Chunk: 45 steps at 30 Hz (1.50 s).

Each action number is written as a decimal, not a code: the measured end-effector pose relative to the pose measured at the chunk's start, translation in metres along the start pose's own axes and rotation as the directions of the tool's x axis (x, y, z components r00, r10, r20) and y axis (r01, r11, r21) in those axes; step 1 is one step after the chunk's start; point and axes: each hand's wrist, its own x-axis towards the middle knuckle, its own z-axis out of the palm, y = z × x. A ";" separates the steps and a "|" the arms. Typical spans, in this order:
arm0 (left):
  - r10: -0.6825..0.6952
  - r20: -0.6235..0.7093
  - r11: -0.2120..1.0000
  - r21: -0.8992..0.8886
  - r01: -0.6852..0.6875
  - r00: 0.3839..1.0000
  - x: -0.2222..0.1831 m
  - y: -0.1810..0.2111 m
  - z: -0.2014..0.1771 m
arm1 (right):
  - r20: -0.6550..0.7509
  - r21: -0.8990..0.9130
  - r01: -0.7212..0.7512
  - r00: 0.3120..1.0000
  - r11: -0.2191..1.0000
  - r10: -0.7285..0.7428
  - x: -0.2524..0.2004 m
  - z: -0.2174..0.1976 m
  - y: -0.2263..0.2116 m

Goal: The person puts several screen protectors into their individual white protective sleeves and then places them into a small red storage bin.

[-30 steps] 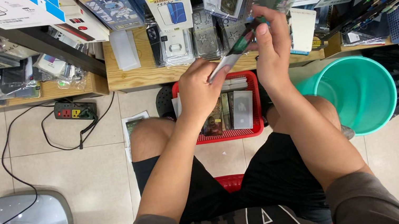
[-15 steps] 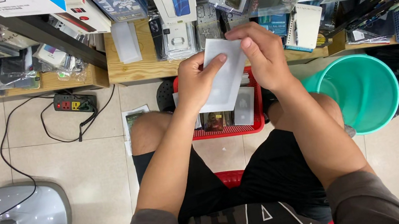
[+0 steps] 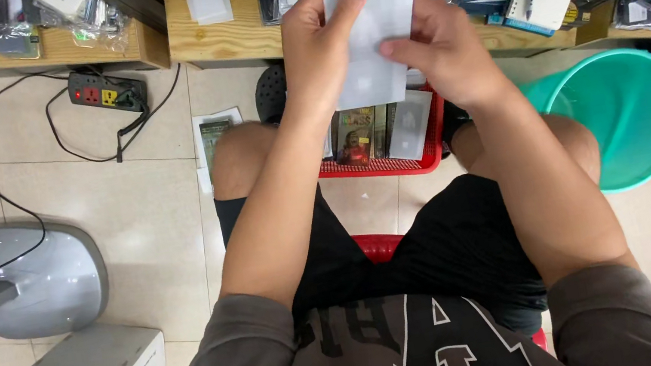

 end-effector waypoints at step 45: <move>-0.038 -0.179 0.979 -0.203 0.001 0.983 0.002 0.014 -0.032 | -0.800 0.010 -1.000 0.003 0.019 0.600 -0.084 0.050 0.389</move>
